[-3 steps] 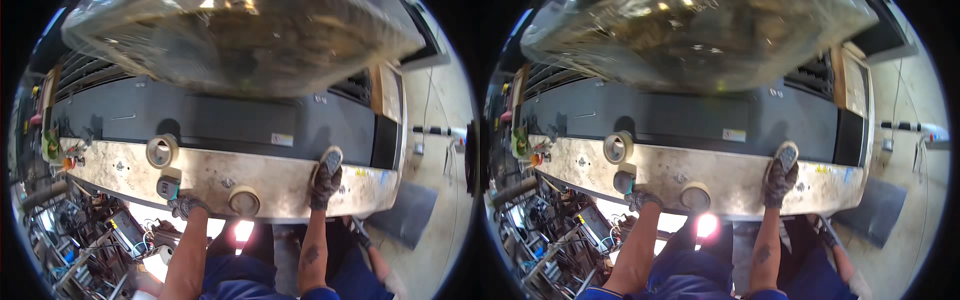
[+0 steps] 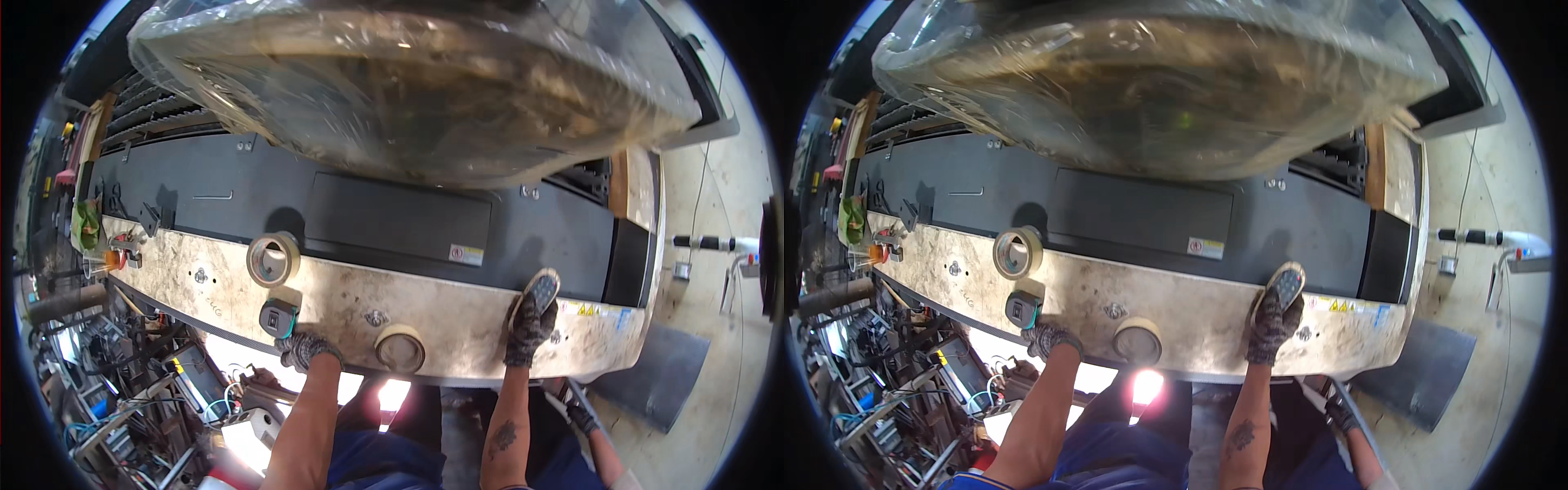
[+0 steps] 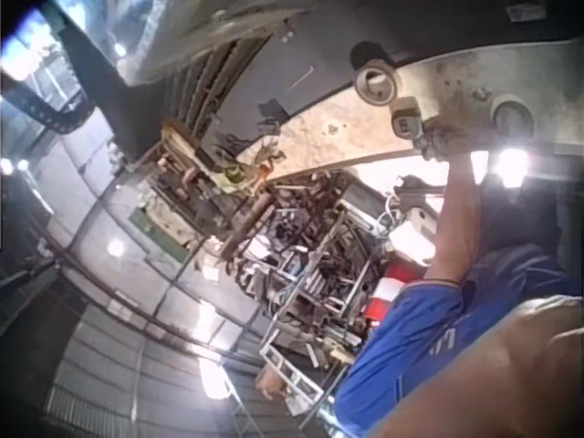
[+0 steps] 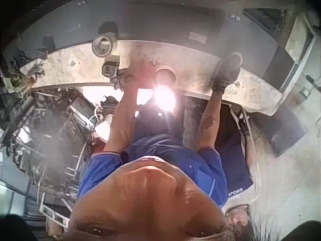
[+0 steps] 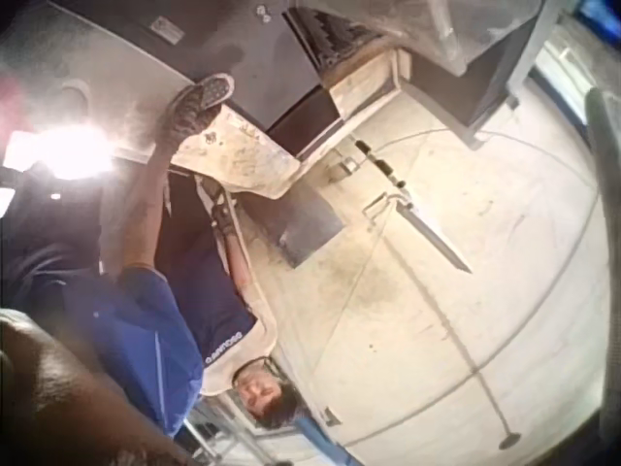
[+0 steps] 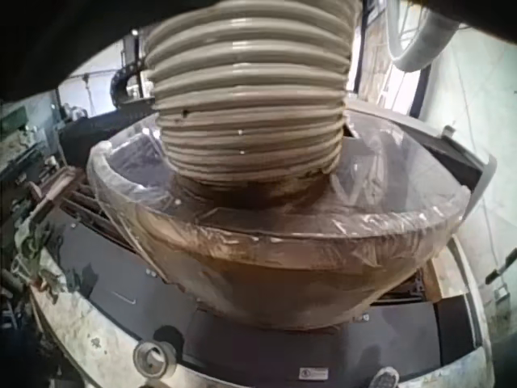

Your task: The person operates a computer using a mouse and keyboard, then controls a CNC laser cutting machine with a handheld remote while it cuts metal sheets.

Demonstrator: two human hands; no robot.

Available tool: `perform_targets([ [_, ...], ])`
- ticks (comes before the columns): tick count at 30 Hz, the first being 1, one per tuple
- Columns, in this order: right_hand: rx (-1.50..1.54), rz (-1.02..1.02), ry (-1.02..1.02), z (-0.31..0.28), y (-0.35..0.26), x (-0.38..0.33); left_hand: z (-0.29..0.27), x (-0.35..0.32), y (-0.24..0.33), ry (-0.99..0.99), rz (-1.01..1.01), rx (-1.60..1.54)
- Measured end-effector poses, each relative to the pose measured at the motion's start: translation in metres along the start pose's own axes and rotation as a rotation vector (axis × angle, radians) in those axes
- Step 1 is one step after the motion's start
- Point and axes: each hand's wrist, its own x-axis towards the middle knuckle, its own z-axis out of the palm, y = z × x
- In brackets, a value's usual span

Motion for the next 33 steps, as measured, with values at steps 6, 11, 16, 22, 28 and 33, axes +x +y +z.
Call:
perform_targets([
  [6, -0.228, -0.16, 0.022, 0.01, -0.005, -0.005, -0.005, -0.004, -0.003, 0.007, 0.108, 0.327],
  [11, -0.675, -0.485, 0.085, 0.017, -0.01, -0.007, 0.007, 0.003, -0.019, 0.038, 0.227, 0.472],
  [16, -1.517, -0.739, 0.132, 0.009, 0.003, -0.009, 0.009, 0.029, -0.036, 0.011, 0.094, -0.235],
  [22, -1.212, -0.317, 0.238, 0.006, 0.009, -0.019, 0.019, 0.043, -0.05, 0.026, 0.136, -0.11],
  [28, -1.778, -0.702, 0.115, -0.006, 0.023, -0.004, 0.008, 0.023, -0.033, -0.007, 0.091, -0.19],
  [33, -1.511, -0.545, 0.131, 0.018, -0.002, -0.013, -0.01, -0.004, -0.01, -0.079, 0.059, -0.286],
])
